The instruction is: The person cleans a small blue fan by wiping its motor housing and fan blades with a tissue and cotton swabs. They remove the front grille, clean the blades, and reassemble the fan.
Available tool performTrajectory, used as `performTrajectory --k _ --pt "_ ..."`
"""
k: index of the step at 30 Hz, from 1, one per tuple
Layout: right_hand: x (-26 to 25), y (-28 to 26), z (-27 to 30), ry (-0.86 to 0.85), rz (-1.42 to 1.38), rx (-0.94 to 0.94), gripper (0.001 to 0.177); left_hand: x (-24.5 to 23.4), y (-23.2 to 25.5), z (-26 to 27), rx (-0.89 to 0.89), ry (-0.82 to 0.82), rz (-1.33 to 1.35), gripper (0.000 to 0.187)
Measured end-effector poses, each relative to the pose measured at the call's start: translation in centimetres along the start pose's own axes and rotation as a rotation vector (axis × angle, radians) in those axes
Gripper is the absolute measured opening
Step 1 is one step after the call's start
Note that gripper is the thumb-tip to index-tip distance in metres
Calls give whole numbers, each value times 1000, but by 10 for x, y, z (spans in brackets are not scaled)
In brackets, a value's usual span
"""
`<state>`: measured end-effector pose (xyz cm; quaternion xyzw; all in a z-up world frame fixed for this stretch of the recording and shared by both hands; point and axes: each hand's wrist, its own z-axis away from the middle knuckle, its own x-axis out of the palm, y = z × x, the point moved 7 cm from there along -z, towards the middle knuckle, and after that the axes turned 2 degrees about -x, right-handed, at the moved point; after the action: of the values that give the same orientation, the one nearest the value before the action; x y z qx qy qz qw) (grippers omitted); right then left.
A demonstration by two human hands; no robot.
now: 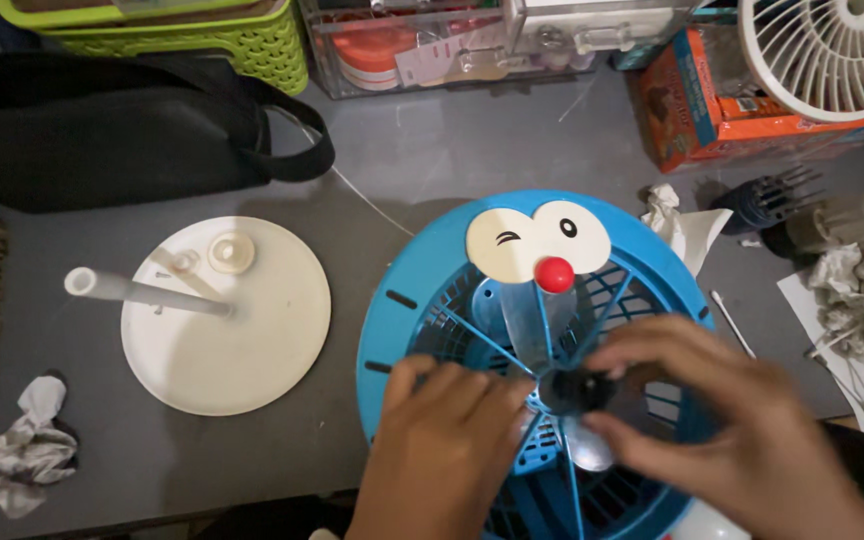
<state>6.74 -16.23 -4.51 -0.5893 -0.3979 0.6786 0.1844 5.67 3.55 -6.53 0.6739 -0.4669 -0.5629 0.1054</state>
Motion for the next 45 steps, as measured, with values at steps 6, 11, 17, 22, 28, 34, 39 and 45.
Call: performTrajectory --k 6,11,17,22,28,34,39,45 --pt "-4 11 2 32 -198 50 39 -3 2 2 1 20 6 29" --pt "-2 20 3 -11 -83 208 45 -2 2 1 -39 20 -1 26" --pt "9 -11 -6 -54 15 -59 44 -1 3 1 -53 29 -1 24" --pt "16 -14 -8 -60 113 -113 47 0 2 0 -85 -6 12 26" --pt "17 -9 -9 -110 99 -83 48 -4 5 -2 -80 5 10 28" --pt "15 3 -15 -167 -8 38 45 -8 9 -1 -22 42 5 32" --pt "15 -7 -13 -151 35 -3 43 -7 8 -1 3 13 -3 32" --pt "14 -16 -17 -144 79 -89 45 1 8 -4 -86 14 -89 28"
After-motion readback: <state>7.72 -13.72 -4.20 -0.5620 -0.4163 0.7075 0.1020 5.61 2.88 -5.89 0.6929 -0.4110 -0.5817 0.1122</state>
